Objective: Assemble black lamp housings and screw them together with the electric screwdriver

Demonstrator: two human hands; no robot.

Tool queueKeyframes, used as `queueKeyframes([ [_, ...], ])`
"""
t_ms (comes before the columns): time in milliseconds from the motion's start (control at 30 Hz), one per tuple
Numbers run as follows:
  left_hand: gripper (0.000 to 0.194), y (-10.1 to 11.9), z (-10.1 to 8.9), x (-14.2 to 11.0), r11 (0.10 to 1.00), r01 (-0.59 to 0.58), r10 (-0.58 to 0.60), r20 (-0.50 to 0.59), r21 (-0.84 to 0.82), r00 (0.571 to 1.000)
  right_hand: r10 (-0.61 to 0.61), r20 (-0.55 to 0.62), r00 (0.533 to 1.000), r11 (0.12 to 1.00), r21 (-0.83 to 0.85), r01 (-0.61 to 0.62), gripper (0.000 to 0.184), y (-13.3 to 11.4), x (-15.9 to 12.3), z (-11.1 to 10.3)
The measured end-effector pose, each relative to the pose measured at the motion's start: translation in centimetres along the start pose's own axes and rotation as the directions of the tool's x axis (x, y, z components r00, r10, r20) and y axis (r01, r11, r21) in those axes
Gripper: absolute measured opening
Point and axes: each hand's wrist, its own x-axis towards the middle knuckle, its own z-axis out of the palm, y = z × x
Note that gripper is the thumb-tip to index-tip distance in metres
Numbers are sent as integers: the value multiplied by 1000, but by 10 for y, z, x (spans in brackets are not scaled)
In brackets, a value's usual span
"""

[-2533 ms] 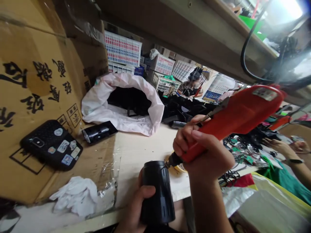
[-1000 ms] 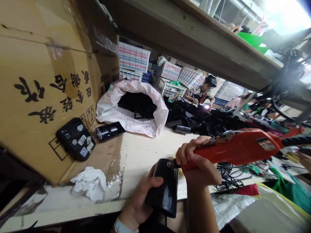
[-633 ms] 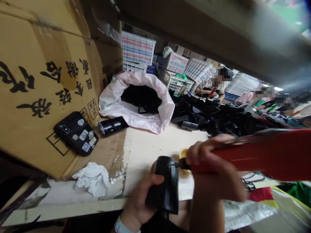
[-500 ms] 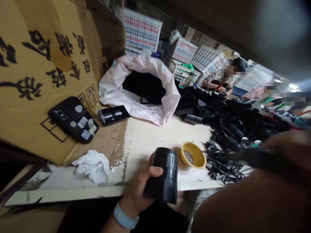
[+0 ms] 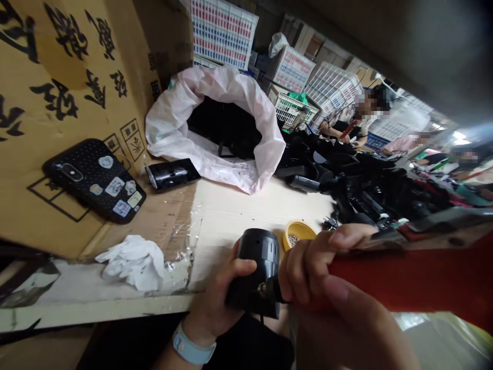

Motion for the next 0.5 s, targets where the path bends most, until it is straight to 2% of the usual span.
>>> queueKeyframes([
  [200, 18, 3, -1, 2, 995, -84, 84, -6, 53, 996, 44, 142, 989, 994, -103, -30, 23, -2, 2, -2],
  [267, 9, 2, 0, 3, 999, -42, 42, 9, 21, 999, 68, 189, 980, 995, -78, -54, 23, 0, 4, -1],
  [333, 9, 2, 0, 4, 999, 38, -37, 45, -33, 998, 87, 227, 970, 996, -25, -83, 21, 3, 7, 1],
  [400, 13, 0, -3, 4, 991, 108, -102, 68, -85, 992, 92, 254, 963, 995, 19, -100, 17, 8, 10, 5],
  [500, 23, -4, -12, 6, 984, 127, -125, 23, -127, 992, 84, 304, 949, 990, 79, -113, 16, 15, 16, 10],
])
